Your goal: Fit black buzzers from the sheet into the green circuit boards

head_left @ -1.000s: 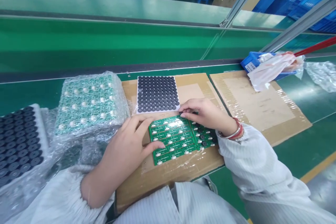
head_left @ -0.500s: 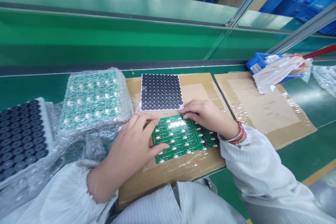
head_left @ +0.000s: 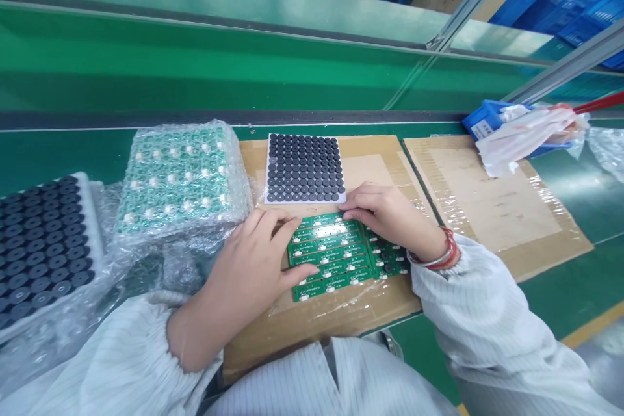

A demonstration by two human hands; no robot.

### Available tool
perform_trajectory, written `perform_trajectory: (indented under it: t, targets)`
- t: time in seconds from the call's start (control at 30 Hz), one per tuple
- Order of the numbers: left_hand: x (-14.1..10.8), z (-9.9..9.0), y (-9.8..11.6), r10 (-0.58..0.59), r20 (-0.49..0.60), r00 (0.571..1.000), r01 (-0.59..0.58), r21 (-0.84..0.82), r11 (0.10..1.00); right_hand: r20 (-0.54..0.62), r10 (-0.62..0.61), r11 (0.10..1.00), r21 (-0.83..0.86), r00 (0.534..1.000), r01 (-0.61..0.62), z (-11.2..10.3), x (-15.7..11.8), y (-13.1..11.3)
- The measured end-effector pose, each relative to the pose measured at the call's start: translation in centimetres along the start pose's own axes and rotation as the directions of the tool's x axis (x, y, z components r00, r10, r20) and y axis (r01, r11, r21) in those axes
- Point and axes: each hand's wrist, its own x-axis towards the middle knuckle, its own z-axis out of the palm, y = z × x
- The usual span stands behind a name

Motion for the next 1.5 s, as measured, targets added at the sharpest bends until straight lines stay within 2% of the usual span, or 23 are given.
perform_trajectory:
  t: [0.43, 1.0, 1.33, 1.5]
  targets:
    - [-0.12, -0.1, 0.09, -0.022, 0.036, 0.999, 0.023, -0.025, 0.999, 0.038, 0.034, 0.998, 0.042, 0.999, -0.036, -0.46, -0.08, -0.17]
    - [-0.06, 0.15, 0.01, -0.003, -0.009, 1.0, 0.002, -0.047, 0.999, 0.017, 0.023, 0.999, 0.028, 1.0, -0.024, -0.17, 0.05, -0.09]
    - [0.06, 0.23, 0.11, -0.01, -0.011, 1.0, 0.01, -0.04, 0.999, 0.027, 0.119, 0.985, 0.119, 0.993, -0.121, -0.57, -0.09, 0.0]
    - [0.01, 0.28, 0.05, 0.001, -0.031, 1.0, -0.002, -0.038, 0.999, 0.033, 0.125, 0.987, 0.102, 0.992, -0.128, -0.72, -0.06, -0.2]
